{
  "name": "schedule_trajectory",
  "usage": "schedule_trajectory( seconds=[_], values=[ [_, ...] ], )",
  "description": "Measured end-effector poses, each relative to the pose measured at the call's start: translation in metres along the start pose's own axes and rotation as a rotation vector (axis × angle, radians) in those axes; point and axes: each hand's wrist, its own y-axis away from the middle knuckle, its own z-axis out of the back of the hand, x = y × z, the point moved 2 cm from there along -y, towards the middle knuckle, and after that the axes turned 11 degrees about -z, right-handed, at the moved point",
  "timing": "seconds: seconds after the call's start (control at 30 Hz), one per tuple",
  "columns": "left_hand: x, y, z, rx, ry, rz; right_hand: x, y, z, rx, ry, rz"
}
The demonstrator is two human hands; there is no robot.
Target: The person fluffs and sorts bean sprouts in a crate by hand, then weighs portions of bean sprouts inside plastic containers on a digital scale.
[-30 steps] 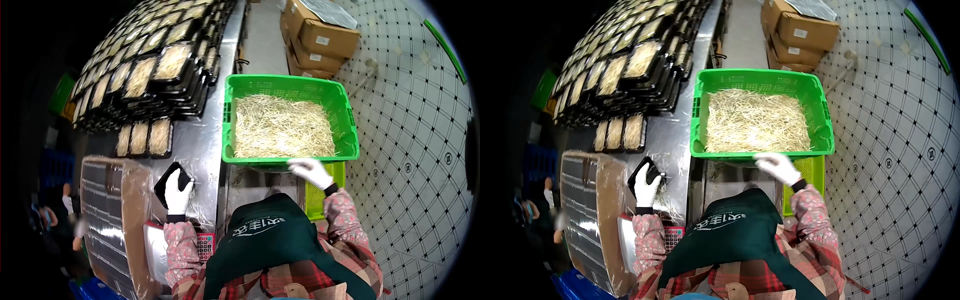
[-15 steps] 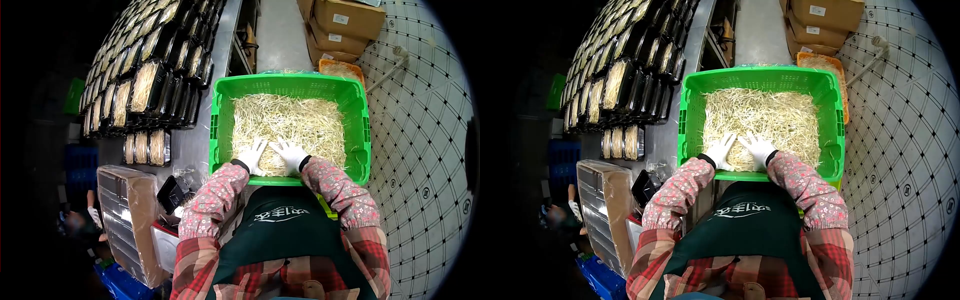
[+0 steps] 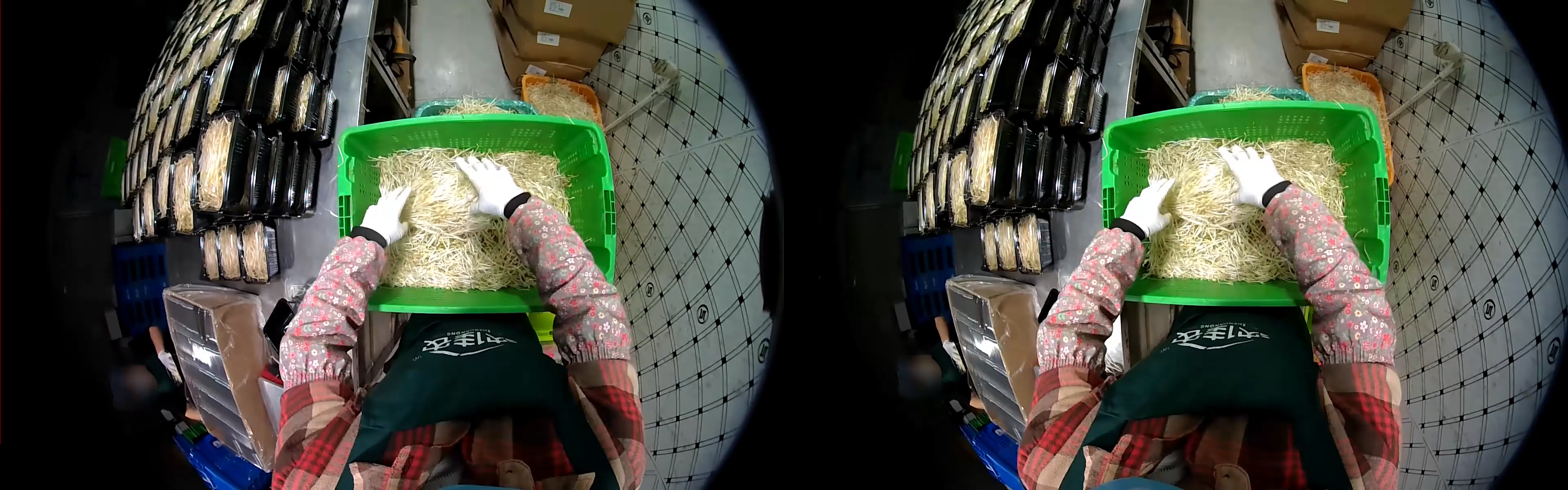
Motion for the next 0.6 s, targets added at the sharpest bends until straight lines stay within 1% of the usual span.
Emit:
schedule_trajectory(
  seconds=[0.03, 0.07, 0.1, 0.13, 0.17, 0.2, 0.23, 0.27, 0.33, 0.37, 0.4, 0.43, 0.47, 0.5, 0.53, 0.57, 0.6],
  values=[
    [0.004, 0.000, -0.002, -0.069, 0.062, -0.016, -0.007, -0.010, -0.028, -0.109, -0.030, -0.036],
    [-0.003, 0.002, -0.005, -0.172, 0.022, -0.088, -0.011, -0.016, -0.040, -0.221, -0.059, -0.072],
    [-0.006, 0.004, -0.015, -0.143, -0.059, -0.133, 0.007, 0.004, -0.031, -0.195, -0.103, -0.086],
    [-0.008, 0.009, -0.030, -0.111, -0.138, -0.173, 0.021, 0.019, -0.029, -0.035, -0.226, -0.069],
    [-0.006, 0.021, -0.059, -0.020, -0.036, -0.193, 0.033, 0.027, -0.054, 0.057, -0.027, -0.047],
    [-0.006, 0.036, -0.082, 0.070, 0.065, -0.212, 0.038, 0.041, -0.074, 0.137, 0.073, 0.026],
    [-0.017, 0.055, -0.081, 0.141, 0.072, -0.214, 0.032, 0.054, -0.114, -0.091, 0.081, 0.139],
    [-0.031, 0.069, -0.070, 0.214, 0.080, -0.215, 0.038, 0.079, -0.081, 0.202, -0.021, 0.131],
    [-0.036, 0.084, -0.037, 0.347, 0.323, -0.268, 0.026, 0.091, -0.062, 0.233, -0.201, 0.216],
    [-0.035, 0.076, -0.013, 0.479, 0.324, -0.226, 0.023, 0.084, -0.039, 0.272, -0.283, 0.218],
    [-0.020, 0.063, -0.007, 0.492, 0.407, -0.134, 0.015, 0.061, -0.017, 0.308, -0.361, 0.222],
    [-0.005, 0.044, -0.002, 0.400, 0.425, -0.009, 0.007, 0.033, -0.017, 0.242, -0.362, 0.083],
    [0.008, 0.021, 0.001, 0.182, 0.401, 0.063, 0.012, 0.011, 0.013, 0.163, -0.278, 0.054],
    [0.024, -0.003, -0.003, 0.000, 0.308, 0.075, 0.011, -0.021, 0.011, 0.124, -0.258, -0.017],
    [0.040, -0.025, -0.013, -0.206, 0.267, 0.008, 0.010, -0.057, -0.007, 0.039, -0.260, 0.005],
    [0.048, -0.044, -0.020, -0.298, 0.174, 0.011, 0.014, -0.079, -0.018, -0.087, -0.187, 0.032],
    [0.068, -0.059, -0.047, -0.342, 0.071, 0.062, 0.021, -0.095, -0.033, -0.155, -0.092, -0.046]
  ],
)
